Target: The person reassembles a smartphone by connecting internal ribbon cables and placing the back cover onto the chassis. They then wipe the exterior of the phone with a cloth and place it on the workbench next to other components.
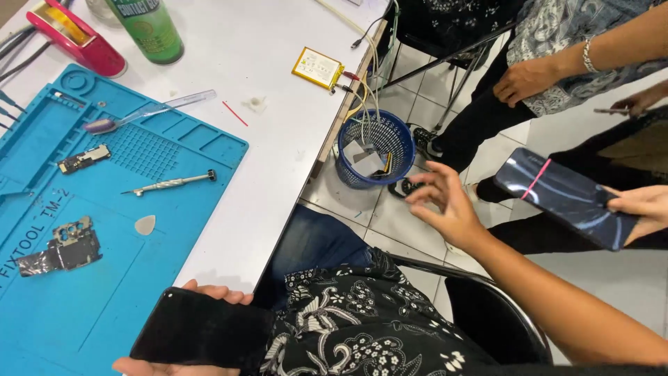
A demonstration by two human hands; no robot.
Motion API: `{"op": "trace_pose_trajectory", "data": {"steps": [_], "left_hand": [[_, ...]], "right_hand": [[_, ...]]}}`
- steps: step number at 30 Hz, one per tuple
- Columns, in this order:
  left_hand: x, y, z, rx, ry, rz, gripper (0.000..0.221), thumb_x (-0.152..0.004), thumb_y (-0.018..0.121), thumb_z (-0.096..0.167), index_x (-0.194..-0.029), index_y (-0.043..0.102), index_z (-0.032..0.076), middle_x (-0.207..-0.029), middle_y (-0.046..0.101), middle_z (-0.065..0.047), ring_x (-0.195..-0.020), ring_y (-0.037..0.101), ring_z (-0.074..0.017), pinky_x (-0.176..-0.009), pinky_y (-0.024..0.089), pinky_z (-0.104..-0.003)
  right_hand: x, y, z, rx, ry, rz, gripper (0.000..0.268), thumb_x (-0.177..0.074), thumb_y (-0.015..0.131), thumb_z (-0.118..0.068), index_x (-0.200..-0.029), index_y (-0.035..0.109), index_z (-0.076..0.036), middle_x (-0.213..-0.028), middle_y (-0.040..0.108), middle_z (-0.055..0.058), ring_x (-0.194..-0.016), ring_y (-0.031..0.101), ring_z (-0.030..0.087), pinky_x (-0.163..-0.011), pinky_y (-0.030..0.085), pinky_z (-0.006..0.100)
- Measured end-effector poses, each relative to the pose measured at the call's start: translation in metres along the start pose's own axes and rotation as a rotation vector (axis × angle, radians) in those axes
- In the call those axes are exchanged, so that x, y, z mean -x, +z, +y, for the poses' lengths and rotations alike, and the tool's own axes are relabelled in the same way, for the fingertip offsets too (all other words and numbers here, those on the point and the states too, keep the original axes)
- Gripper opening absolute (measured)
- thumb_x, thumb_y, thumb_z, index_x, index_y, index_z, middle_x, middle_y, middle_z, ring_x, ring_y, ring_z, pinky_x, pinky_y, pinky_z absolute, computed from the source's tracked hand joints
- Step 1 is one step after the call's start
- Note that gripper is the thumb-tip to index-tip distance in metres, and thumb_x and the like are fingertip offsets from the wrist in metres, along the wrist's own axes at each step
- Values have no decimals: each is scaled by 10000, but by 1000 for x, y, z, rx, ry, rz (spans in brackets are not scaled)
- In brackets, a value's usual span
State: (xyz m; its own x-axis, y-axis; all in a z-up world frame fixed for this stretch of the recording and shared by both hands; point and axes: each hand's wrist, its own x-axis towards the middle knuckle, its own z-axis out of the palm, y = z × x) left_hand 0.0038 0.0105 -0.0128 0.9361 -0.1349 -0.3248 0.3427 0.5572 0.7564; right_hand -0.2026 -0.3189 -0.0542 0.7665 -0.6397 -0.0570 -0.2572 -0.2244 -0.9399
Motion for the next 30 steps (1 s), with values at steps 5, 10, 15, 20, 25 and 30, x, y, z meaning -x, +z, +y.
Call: {"op": "trace_pose_trajectory", "data": {"steps": [5, 10, 15, 20, 25, 30], "left_hand": [[-4, -7, -4, 108, -22, -77, 919, -822, 478, 791, -1178, 671, -34, -916, 703, -179, -761, 692, -342, -679, 615, -522], [-7, -19, -2, 238, -82, -283, 897, -806, 620, 752, -1233, 645, -37, -1012, 680, -198, -910, 666, -362, -816, 559, -537], [-8, -29, -2, 183, -20, -221, 910, -828, 604, 756, -1220, 656, -64, -978, 706, -229, -870, 696, -416, -777, 589, -562], [-10, -33, -6, 243, -45, -270, 905, -824, 616, 745, -1220, 663, -68, -962, 715, -225, -888, 692, -393, -820, 572, -555], [-12, -33, -8, 150, -44, -147, 952, -787, 557, 791, -1206, 650, -59, -931, 710, -209, -841, 696, -388, -749, 593, -580], [-15, -51, -7, 214, -77, -308, 937, -884, 596, 753, -1315, 614, -78, -1079, 718, -256, -942, 704, -444, -843, 567, -626]], "right_hand": [[70, -6, -3, -498, 61, 180, 906, -869, 655, -226, -1621, 154, -285, -1518, 411, 292, -1151, 633, 407, -962, 515, 501], [65, 11, -43, -744, 189, 585, 518, -1054, 430, -546, -1287, 579, -109, -1257, 641, 91, -982, 695, 273, -878, 549, 352], [41, 12, -38, -817, 171, 696, 332, -1119, 450, -321, -1120, 621, -37, -1096, 706, 141, -903, 725, 279, -847, 595, 346], [29, 21, -43, -752, 200, 748, 283, -1095, 465, -226, -1108, 635, 0, -1033, 728, 161, -879, 732, 269, -844, 606, 344], [22, 25, -37, -527, -60, 395, 305, -1076, 461, -141, -1257, 603, 59, -1194, 690, 243, -1018, 722, 379, -916, 611, 448], [-1, 29, -66, -259, -149, 20, 316, -1067, 470, -141, -1199, 644, 86, -1154, 717, 223, -1028, 737, 337, -966, 606, 439]]}}
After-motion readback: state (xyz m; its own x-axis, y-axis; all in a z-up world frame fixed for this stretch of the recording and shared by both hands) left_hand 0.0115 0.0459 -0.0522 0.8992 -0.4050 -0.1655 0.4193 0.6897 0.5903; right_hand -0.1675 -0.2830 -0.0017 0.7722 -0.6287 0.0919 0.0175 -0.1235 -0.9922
